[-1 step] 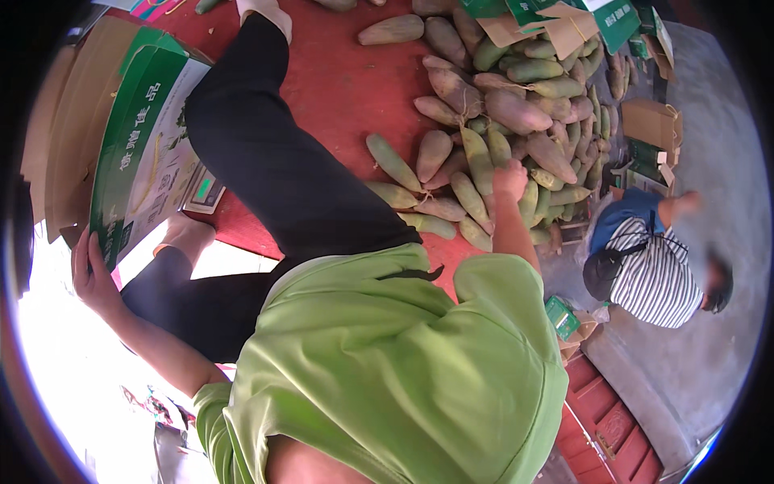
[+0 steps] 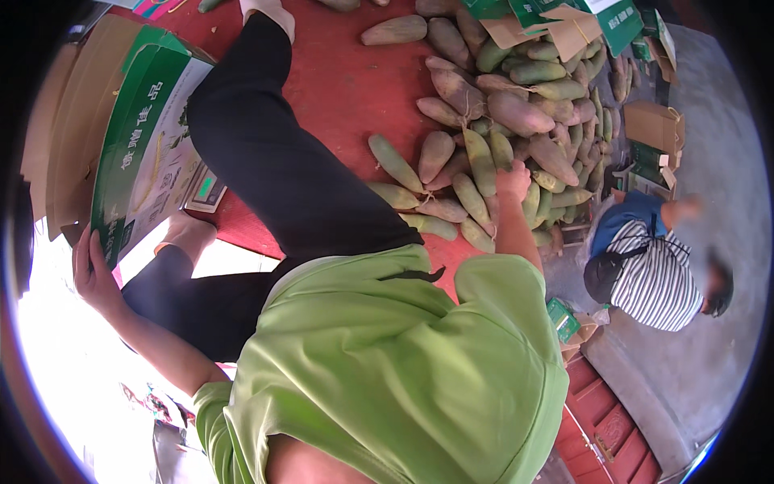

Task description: Packaging produce into cardboard boxes after weighing them on a scale.

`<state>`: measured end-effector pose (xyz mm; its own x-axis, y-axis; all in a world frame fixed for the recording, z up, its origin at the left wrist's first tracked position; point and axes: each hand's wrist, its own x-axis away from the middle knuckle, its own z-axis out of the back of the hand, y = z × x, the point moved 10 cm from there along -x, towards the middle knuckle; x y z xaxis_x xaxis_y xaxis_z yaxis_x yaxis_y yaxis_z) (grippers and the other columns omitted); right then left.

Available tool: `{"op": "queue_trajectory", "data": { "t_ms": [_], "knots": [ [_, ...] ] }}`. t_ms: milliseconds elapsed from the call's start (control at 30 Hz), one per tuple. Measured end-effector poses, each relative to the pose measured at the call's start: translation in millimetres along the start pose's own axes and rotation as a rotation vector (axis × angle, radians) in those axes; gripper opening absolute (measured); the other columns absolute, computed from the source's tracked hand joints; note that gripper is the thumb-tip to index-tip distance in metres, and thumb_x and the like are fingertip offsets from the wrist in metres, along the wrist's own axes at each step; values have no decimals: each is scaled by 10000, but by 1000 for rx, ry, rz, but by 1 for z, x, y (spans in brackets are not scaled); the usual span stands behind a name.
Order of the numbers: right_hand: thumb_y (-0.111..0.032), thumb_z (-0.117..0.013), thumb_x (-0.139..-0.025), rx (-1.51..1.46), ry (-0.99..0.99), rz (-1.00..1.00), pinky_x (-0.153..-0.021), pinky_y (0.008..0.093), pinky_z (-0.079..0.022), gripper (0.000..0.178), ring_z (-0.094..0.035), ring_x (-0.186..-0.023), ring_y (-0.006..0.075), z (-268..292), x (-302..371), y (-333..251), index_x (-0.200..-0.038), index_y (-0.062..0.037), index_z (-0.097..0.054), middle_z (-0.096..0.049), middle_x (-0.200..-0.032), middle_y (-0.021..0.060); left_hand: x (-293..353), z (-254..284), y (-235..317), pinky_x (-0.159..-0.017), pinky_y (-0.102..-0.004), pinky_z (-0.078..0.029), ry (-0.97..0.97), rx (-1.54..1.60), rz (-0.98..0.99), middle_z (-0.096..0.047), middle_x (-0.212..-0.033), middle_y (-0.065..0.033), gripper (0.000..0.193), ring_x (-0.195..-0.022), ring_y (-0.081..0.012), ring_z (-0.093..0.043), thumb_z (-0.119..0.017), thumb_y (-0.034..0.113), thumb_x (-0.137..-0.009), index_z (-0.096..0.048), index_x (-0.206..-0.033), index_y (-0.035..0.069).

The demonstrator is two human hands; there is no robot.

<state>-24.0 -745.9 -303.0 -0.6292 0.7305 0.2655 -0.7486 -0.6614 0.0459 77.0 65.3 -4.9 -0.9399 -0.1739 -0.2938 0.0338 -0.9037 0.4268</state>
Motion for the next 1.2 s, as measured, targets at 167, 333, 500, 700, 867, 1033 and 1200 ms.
{"op": "queue_trajectory", "data": {
  "t_ms": [167,333,500,700,867,1033,1200],
  "knots": [
    [-367,-750,-679,84,-220,22,-1041,430,-368,795,-442,-1253,320,-30,-28,19,-1369,-149,-420,-470,-1337,177,-4,-9,-3,-755,-247,-485,3,31,14,-671,-910,-63,167,-832,-135,-614,-587,-10,-898,-685,-1032,-12],
    [-395,-806,-588,223,-243,34,-1045,422,-375,915,-459,-1235,344,-32,-33,-16,-1365,-106,-417,-467,-1324,224,3,15,3,-747,-248,-482,42,10,0,-670,-887,-72,170,-819,-136,-612,-605,-49,-862,-685,-1010,-20],
    [-235,-828,-544,-19,-21,117,-922,452,-475,720,-578,-1071,398,-39,-53,28,-1132,42,-519,-616,-1087,224,-12,-9,29,-687,-271,-472,4,4,1,-630,-799,-93,160,-731,-178,-600,-653,-39,-788,-688,-941,-3],
    [-146,-769,-670,-133,-58,252,-941,460,-439,663,-553,-1094,395,12,10,-58,-1243,-54,-450,-564,-1197,196,-6,8,38,-669,-335,-498,39,20,16,-628,-800,-105,141,-728,-242,-621,-688,18,-751,-687,-891,2],
    [5,-728,-699,-597,-160,649,-986,351,-370,614,-474,-1150,254,51,30,-181,-1227,36,-415,-494,-1209,164,-5,9,48,-660,-357,-501,31,-106,-88,-617,-779,-67,137,-722,-248,-609,-693,108,-750,-670,-867,41],
    [89,-665,-740,-864,-269,942,-998,344,-393,644,-487,-1170,222,181,124,-376,-1305,4,-368,-482,-1263,129,-1,7,50,-672,-366,-495,-35,-161,-108,-621,-797,-73,168,-715,-249,-608,-665,103,-765,-671,-918,33],
    [13,-719,-715,-1006,-309,1326,-988,371,-405,652,-518,-1137,220,302,249,-517,-1281,10,-395,-499,-1242,122,2,11,48,-639,-346,-493,-39,-158,-101,-615,-791,-37,201,-717,-213,-611,-676,127,-762,-667,-951,59]
  ]
}}
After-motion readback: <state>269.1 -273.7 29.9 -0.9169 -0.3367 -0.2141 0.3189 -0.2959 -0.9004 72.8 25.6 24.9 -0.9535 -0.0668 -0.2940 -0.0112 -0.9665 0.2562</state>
